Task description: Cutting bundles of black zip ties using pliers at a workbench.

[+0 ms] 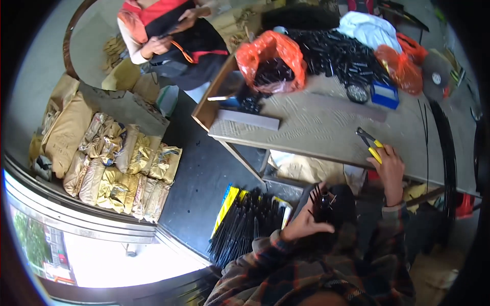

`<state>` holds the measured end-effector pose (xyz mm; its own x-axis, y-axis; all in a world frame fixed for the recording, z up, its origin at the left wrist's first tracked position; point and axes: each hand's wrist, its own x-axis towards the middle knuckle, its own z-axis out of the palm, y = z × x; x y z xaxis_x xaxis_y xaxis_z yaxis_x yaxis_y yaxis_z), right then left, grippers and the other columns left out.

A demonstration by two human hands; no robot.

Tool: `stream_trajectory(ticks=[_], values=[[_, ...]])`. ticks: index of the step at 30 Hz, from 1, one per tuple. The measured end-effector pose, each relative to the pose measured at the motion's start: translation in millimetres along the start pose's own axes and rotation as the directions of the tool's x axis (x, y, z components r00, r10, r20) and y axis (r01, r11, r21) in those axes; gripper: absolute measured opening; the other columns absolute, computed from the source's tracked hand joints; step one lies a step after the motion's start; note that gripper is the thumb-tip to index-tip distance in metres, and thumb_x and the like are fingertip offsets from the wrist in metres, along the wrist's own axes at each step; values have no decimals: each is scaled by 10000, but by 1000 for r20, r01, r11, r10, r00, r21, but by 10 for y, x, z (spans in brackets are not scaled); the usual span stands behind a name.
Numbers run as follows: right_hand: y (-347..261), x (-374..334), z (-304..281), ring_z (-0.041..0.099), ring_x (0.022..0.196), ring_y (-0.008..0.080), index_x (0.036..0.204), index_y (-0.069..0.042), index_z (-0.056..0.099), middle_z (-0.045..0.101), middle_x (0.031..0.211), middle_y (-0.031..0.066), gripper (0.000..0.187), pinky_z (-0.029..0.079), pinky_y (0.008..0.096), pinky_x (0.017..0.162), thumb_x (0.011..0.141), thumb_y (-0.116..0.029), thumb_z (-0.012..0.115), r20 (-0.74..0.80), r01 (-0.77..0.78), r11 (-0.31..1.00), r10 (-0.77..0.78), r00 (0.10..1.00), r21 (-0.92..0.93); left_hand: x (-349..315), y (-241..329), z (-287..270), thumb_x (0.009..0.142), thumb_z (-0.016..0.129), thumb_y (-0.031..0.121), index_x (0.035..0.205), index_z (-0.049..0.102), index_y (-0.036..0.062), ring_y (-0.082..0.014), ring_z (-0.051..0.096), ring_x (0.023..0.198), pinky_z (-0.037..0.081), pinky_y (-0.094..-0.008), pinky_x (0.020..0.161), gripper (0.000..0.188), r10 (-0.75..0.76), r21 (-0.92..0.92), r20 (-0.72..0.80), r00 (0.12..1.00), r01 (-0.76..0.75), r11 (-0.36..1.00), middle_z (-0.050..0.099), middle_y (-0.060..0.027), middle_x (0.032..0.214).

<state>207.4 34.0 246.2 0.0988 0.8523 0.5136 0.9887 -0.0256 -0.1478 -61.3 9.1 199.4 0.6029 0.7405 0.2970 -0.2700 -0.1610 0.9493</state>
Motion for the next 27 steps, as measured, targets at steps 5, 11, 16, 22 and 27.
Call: stream_trajectory(ticks=[5,11,16,22,27], values=[[296,257,319,541,891,281,909,-55,591,561,907,75,351,459,384,703,668,-286,700,63,44,998,-42,997,-42,-41,126,-737,802,462,621,1375,187,-22,-247,485,1115,364,-390,969,904,149,-27,-156,976,-155,988,428,-143,1239],[272,272,487,535,892,297,886,-46,580,554,999,112,300,446,386,735,698,-253,692,-120,48,997,-55,991,-59,750,1038,-1793,846,322,639,1302,329,0,-284,558,978,460,-387,847,786,106,-162,-537,837,-225,961,500,-154,1141],[104,401,352,532,917,323,887,-10,577,526,1108,160,207,432,381,783,767,-164,644,-235,84,996,-75,969,29,1635,1578,-2365,811,370,663,1359,145,-29,-395,479,1123,448,-426,910,911,170,-260,-602,781,-393,882,367,-243,1282],[-397,763,-115,558,903,244,897,29,588,555,1026,140,137,437,305,770,808,-71,558,-85,-61,739,159,984,671,2152,1667,-2733,782,350,715,1305,265,19,-415,484,1111,474,-482,863,875,13,-538,-561,828,-376,754,403,-240,1269],[-597,944,-228,579,766,185,883,38,596,576,955,115,114,456,271,662,807,-29,544,-156,166,735,-82,984,657,2264,1667,-2917,821,296,698,1216,439,88,-324,558,1022,506,-471,816,741,122,-428,-539,833,-396,812,506,-141,1196]])
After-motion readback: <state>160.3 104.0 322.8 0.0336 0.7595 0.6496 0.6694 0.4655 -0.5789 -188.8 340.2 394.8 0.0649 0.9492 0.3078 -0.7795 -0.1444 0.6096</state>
